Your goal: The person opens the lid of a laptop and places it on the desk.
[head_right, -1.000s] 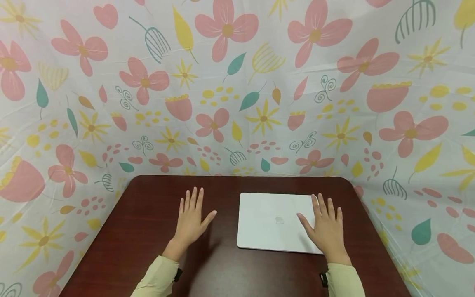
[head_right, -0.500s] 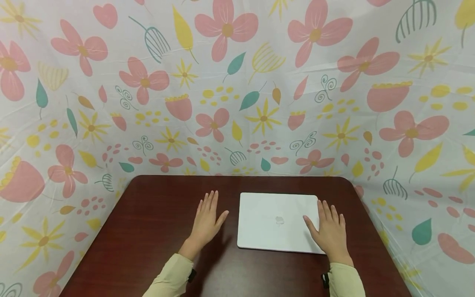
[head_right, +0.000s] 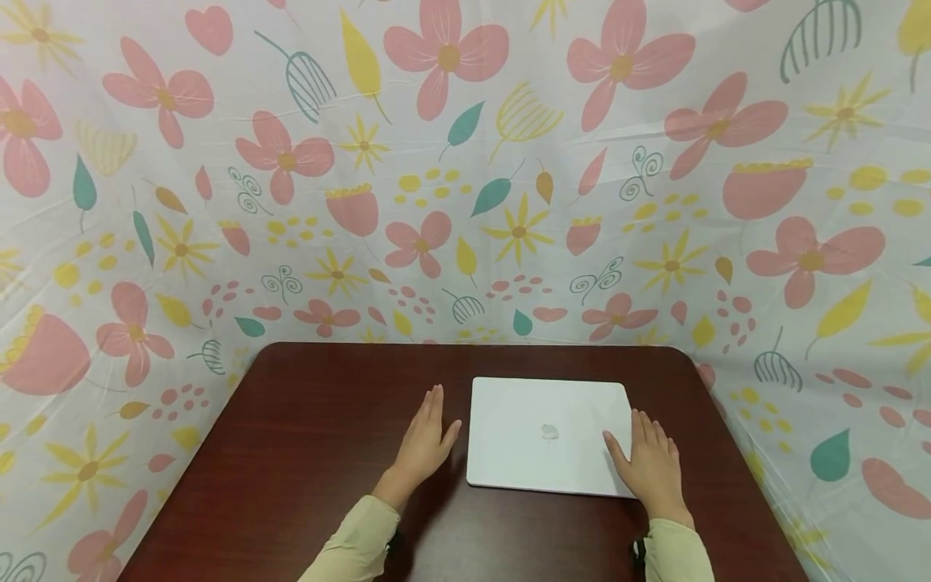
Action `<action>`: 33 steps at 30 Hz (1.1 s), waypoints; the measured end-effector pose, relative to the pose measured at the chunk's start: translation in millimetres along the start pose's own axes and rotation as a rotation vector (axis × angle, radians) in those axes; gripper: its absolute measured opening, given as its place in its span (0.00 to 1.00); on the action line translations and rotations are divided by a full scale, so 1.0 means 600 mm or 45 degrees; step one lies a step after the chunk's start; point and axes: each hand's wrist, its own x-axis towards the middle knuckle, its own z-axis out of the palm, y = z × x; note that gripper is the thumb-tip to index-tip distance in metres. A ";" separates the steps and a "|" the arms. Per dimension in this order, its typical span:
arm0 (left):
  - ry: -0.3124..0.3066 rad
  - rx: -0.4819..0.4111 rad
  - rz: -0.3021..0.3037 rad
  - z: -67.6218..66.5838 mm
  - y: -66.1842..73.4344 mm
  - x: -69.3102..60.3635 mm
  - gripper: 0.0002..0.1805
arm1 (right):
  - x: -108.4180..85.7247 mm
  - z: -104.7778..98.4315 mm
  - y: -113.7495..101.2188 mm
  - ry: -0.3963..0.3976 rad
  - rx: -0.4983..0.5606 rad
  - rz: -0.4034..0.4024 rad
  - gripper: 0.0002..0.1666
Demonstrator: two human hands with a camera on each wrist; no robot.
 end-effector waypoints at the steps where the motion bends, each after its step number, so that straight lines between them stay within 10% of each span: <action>1: -0.007 -0.008 -0.005 0.003 0.000 0.001 0.38 | -0.001 0.003 0.003 -0.011 0.006 0.007 0.47; 17: -0.166 -0.202 -0.071 0.050 -0.014 0.002 0.37 | -0.011 0.019 0.022 -0.272 0.108 0.155 0.51; 33: -0.304 -0.361 -0.121 0.081 -0.004 -0.002 0.36 | -0.012 0.024 0.014 -0.293 0.221 0.180 0.50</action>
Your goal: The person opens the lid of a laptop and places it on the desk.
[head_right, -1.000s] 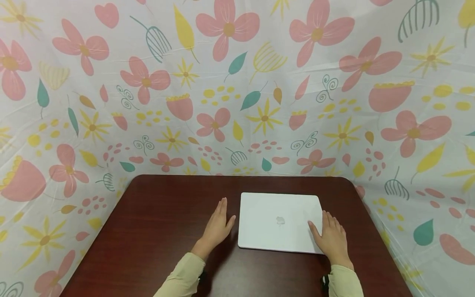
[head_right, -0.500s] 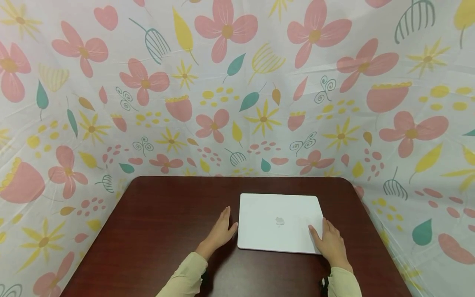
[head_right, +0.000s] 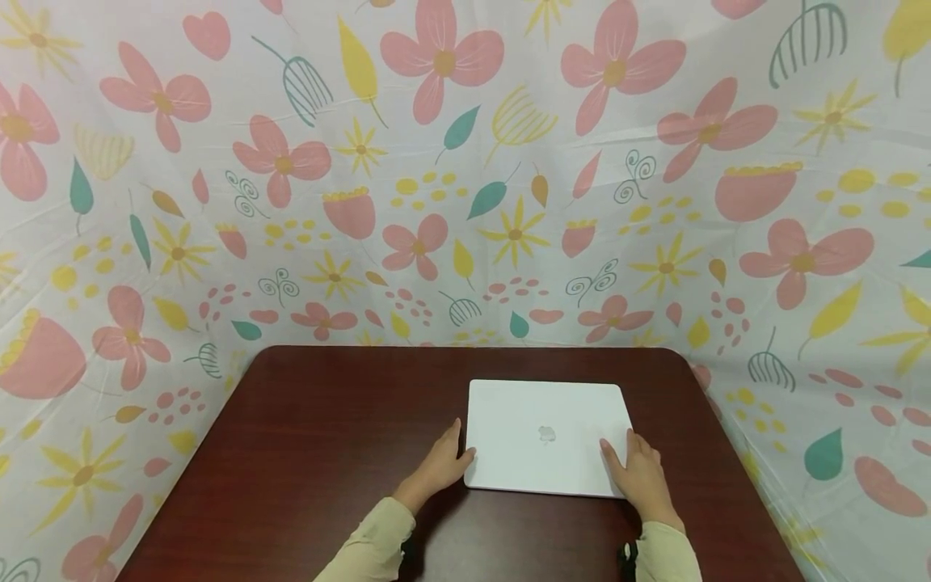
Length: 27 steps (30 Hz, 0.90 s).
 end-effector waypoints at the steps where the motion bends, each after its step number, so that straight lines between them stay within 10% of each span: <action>1: -0.004 -0.003 -0.003 0.001 0.000 0.000 0.36 | 0.000 0.001 0.000 -0.002 0.008 0.005 0.50; 27: 0.085 -0.038 -0.011 -0.003 0.005 -0.015 0.35 | 0.005 0.017 -0.033 0.010 0.040 0.015 0.47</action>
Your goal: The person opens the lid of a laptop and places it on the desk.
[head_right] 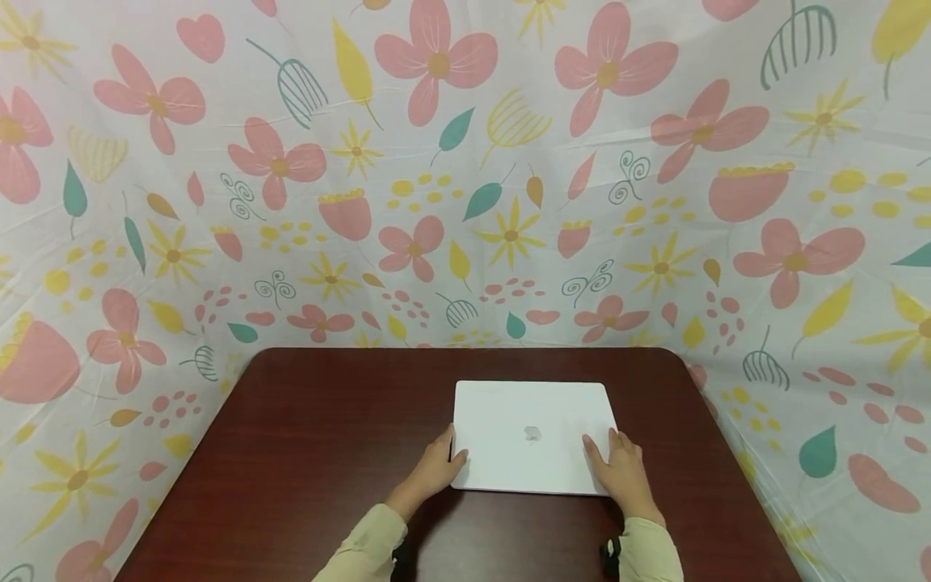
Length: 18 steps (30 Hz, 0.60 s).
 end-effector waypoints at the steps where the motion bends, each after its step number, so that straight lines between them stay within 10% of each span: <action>1: 0.003 -0.005 -0.003 0.000 -0.003 0.000 0.35 | 0.000 0.001 -0.003 0.002 0.004 -0.004 0.47; 18: 0.092 -0.023 -0.011 -0.024 -0.025 -0.010 0.34 | -0.003 0.024 -0.033 0.012 0.022 -0.072 0.47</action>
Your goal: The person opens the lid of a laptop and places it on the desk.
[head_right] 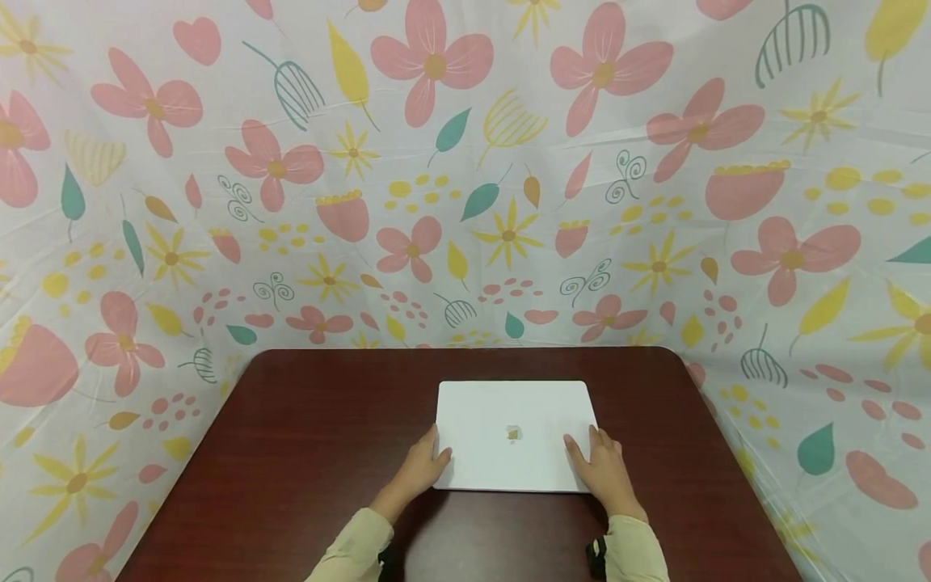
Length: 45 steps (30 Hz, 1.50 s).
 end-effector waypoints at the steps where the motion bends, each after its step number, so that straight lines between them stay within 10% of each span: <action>1: 0.005 -0.001 -0.004 -0.002 -0.002 0.000 0.34 | 0.000 0.001 -0.002 -0.002 -0.001 -0.001 0.47; 45: 0.194 -0.036 -0.146 -0.083 -0.071 -0.033 0.33 | 0.001 0.054 -0.094 -0.076 0.115 -0.086 0.48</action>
